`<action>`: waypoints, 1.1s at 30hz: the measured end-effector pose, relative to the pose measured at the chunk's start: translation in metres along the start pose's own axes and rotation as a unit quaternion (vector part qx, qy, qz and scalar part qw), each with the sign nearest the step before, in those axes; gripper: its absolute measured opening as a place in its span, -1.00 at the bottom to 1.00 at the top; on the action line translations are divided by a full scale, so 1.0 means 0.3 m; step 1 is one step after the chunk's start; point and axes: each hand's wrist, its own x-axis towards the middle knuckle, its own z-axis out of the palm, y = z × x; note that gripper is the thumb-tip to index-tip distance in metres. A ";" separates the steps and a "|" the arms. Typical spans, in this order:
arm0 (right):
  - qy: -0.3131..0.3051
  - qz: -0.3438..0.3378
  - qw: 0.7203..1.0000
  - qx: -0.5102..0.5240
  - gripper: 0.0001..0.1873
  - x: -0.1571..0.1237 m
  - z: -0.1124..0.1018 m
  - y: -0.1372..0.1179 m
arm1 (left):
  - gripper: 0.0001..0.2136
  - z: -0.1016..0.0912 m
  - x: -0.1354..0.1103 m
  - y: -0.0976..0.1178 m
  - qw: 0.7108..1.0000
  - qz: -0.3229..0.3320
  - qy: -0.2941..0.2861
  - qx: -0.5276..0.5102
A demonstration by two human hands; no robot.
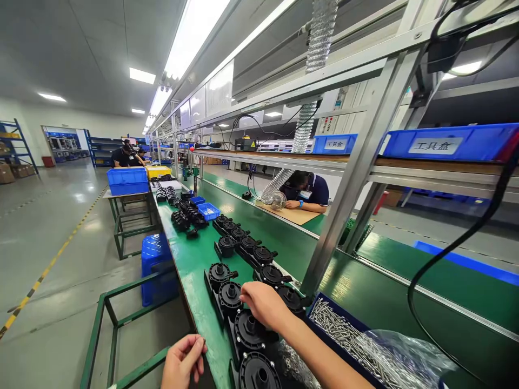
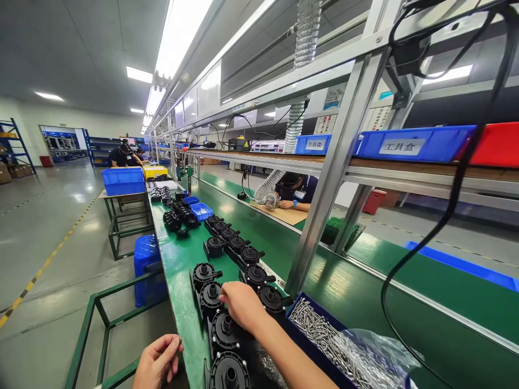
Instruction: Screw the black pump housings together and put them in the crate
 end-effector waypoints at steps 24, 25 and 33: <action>0.086 -0.061 0.972 0.210 -0.74 -0.265 -0.015 -0.283 | -0.61 0.212 -0.050 0.192 0.990 0.136 -0.044 -0.009; 0.090 -0.061 0.973 0.206 -0.74 -0.266 -0.009 -0.281 | -0.65 0.215 -0.053 0.194 0.986 0.160 -0.041 0.003; 0.065 0.010 0.945 0.321 -0.61 -0.272 0.032 -0.271 | -0.65 0.171 -0.024 0.215 0.794 0.577 -0.002 0.194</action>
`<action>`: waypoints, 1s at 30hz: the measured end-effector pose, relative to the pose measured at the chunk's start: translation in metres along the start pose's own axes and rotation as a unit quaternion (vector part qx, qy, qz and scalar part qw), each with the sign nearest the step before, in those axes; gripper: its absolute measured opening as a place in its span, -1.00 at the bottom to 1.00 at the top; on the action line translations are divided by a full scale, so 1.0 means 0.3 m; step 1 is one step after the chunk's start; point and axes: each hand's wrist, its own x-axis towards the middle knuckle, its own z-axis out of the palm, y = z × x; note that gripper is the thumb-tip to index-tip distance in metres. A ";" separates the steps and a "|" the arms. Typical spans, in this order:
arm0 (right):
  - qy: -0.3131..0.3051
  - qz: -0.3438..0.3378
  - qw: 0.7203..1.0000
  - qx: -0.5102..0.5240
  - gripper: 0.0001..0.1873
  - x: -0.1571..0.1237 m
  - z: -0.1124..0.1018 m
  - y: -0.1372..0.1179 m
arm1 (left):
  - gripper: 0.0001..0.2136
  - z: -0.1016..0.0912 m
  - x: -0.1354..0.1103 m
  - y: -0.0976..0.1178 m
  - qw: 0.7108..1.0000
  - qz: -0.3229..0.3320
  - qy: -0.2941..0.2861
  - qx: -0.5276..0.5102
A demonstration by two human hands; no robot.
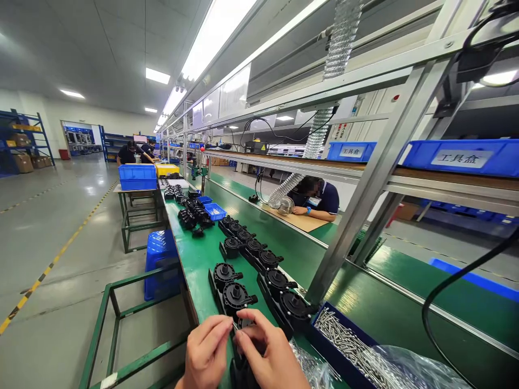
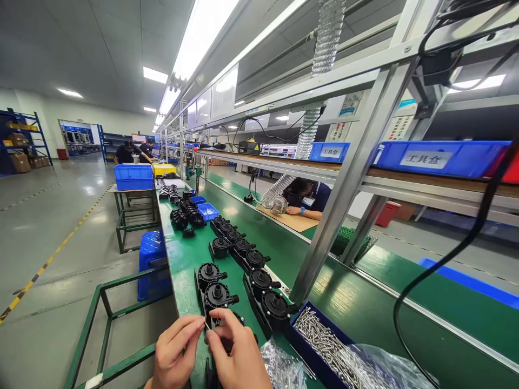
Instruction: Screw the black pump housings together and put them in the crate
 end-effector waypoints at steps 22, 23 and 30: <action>0.023 0.090 0.989 0.118 -0.48 0.075 -0.041 0.103 | -0.53 0.117 -0.070 -0.113 0.774 -0.548 0.100 -0.303; 0.017 0.074 0.993 0.091 -0.54 0.069 -0.033 0.102 | -0.54 0.110 -0.061 -0.095 0.765 -0.552 0.090 -0.318; 0.003 0.020 1.000 -0.005 -0.72 0.054 -0.006 0.082 | -0.57 0.077 -0.003 -0.009 0.743 -0.566 0.065 -0.351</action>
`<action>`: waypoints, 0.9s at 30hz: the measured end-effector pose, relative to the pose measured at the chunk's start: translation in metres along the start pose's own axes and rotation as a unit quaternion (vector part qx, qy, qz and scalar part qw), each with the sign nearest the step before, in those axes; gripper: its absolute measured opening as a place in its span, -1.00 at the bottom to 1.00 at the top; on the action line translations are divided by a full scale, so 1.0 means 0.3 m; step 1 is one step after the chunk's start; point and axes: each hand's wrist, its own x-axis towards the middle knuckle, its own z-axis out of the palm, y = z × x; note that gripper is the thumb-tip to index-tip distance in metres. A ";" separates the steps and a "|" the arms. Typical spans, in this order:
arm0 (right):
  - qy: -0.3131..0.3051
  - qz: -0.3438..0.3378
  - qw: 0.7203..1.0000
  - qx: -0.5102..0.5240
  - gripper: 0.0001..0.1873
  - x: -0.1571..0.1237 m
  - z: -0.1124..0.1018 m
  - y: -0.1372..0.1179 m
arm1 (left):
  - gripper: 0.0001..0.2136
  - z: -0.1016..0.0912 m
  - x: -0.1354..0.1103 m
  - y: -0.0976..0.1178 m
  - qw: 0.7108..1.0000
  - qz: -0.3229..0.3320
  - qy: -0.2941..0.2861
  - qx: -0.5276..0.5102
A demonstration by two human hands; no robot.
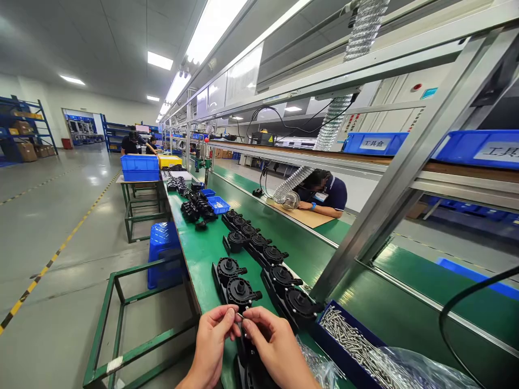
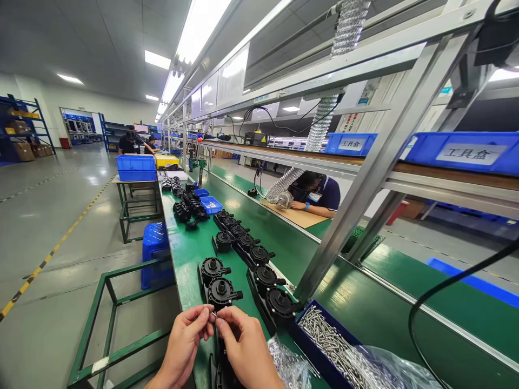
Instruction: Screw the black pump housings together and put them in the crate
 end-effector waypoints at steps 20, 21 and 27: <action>0.040 0.018 0.996 0.073 -0.55 -0.016 -0.007 0.009 | -0.57 0.036 -0.015 0.026 0.999 0.024 0.001 0.039; 0.041 0.010 0.998 0.056 -0.55 -0.019 -0.007 0.007 | -0.57 0.037 -0.016 0.026 0.999 0.025 0.001 0.039; 0.041 -0.048 0.998 -0.028 -0.64 -0.032 -0.012 -0.005 | -0.60 0.039 -0.026 0.024 0.998 0.032 -0.017 0.051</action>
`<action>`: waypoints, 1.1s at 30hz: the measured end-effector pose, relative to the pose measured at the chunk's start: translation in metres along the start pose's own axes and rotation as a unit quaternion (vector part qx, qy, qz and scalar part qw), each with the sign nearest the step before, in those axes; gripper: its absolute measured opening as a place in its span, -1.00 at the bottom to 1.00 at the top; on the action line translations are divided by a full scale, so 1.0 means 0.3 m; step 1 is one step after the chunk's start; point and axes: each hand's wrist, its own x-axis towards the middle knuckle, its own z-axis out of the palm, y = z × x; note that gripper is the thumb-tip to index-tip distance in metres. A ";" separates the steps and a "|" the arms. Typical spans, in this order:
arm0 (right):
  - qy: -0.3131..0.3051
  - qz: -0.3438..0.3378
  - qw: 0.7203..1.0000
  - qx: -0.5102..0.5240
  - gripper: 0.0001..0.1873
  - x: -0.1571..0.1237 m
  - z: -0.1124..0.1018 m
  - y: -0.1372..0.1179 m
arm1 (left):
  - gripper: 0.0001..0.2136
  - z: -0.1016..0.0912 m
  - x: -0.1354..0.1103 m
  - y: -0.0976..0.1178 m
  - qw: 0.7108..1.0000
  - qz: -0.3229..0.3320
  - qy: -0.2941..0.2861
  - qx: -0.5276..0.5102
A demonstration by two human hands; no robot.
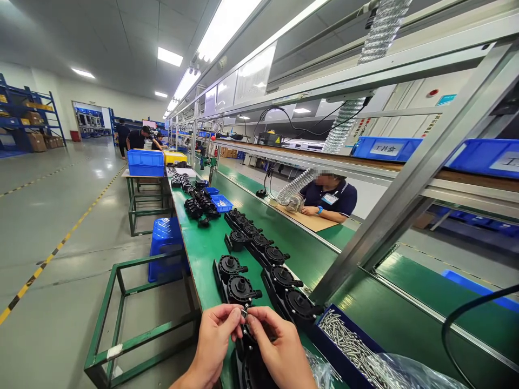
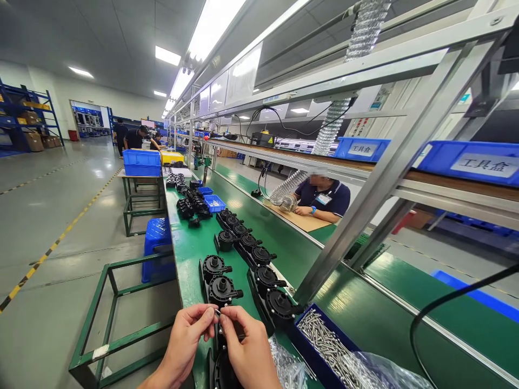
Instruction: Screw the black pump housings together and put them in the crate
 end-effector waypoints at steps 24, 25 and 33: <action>-0.031 0.053 0.994 0.093 -0.50 -0.009 0.009 0.002 | -0.72 -0.053 -0.014 -0.037 0.882 0.382 -0.065 0.270; -0.036 0.067 0.989 0.128 -0.45 -0.006 0.013 0.007 | -0.75 -0.055 -0.011 -0.036 0.891 0.365 -0.066 0.261; -0.103 0.122 0.950 0.267 -0.47 0.017 0.049 0.037 | -0.81 -0.104 0.004 -0.025 0.951 0.223 -0.076 0.203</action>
